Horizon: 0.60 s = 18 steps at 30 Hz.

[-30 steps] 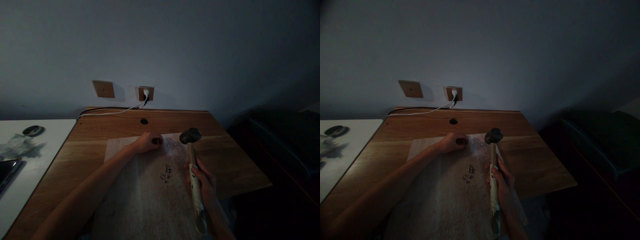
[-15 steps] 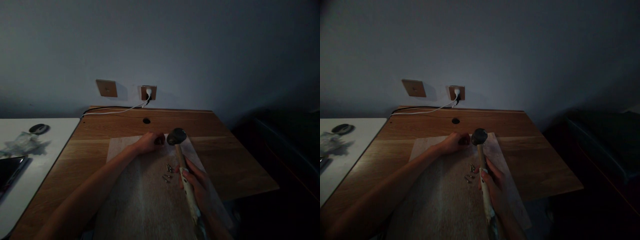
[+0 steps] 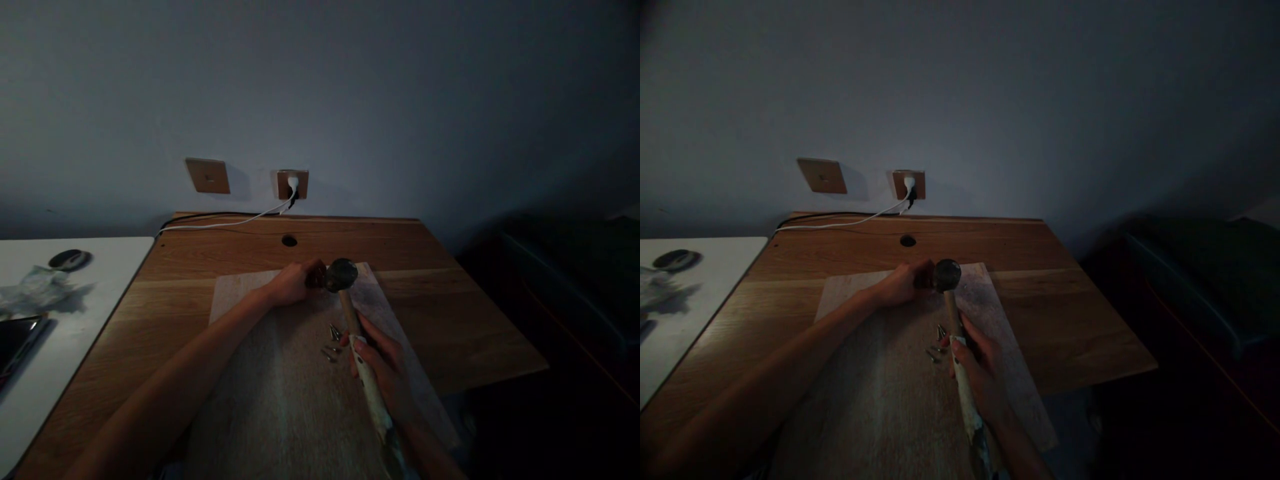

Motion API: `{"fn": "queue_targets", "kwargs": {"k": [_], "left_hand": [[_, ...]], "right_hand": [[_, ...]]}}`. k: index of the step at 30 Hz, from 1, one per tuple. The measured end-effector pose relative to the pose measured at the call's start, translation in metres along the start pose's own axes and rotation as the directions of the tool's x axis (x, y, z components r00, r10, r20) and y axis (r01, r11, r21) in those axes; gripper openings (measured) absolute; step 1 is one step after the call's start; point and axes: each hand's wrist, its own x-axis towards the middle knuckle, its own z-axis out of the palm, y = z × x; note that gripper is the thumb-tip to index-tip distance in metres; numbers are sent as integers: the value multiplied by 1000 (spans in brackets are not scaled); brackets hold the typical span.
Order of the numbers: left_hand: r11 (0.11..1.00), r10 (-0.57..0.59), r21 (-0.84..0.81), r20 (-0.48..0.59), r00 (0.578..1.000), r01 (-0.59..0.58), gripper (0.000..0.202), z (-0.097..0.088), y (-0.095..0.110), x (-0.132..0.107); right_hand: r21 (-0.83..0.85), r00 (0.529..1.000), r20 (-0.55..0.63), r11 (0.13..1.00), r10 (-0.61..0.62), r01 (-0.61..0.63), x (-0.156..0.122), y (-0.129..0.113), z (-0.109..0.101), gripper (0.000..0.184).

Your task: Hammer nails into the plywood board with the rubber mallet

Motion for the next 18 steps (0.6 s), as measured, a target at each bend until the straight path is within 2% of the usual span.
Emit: {"fn": "queue_targets", "kwargs": {"k": [5,10,14,18], "left_hand": [[999,3,36,-4,1000,-3,31,3,-4,1],[978,120,177,-50,992,-109,28,3,-10,4],[983,127,138,-48,991,-119,12,3,-11,4],[988,123,104,-53,991,-117,9,2,-10,4]], "right_hand": [[5,1000,-9,1000,12,-12,2,4,0,52],[-9,1000,-19,1000,2,-2,1,5,-1,51],[-21,1000,-20,1000,9,-10,1,1,1,52],[28,1000,-25,1000,15,-15,3,5,2,50]]}}
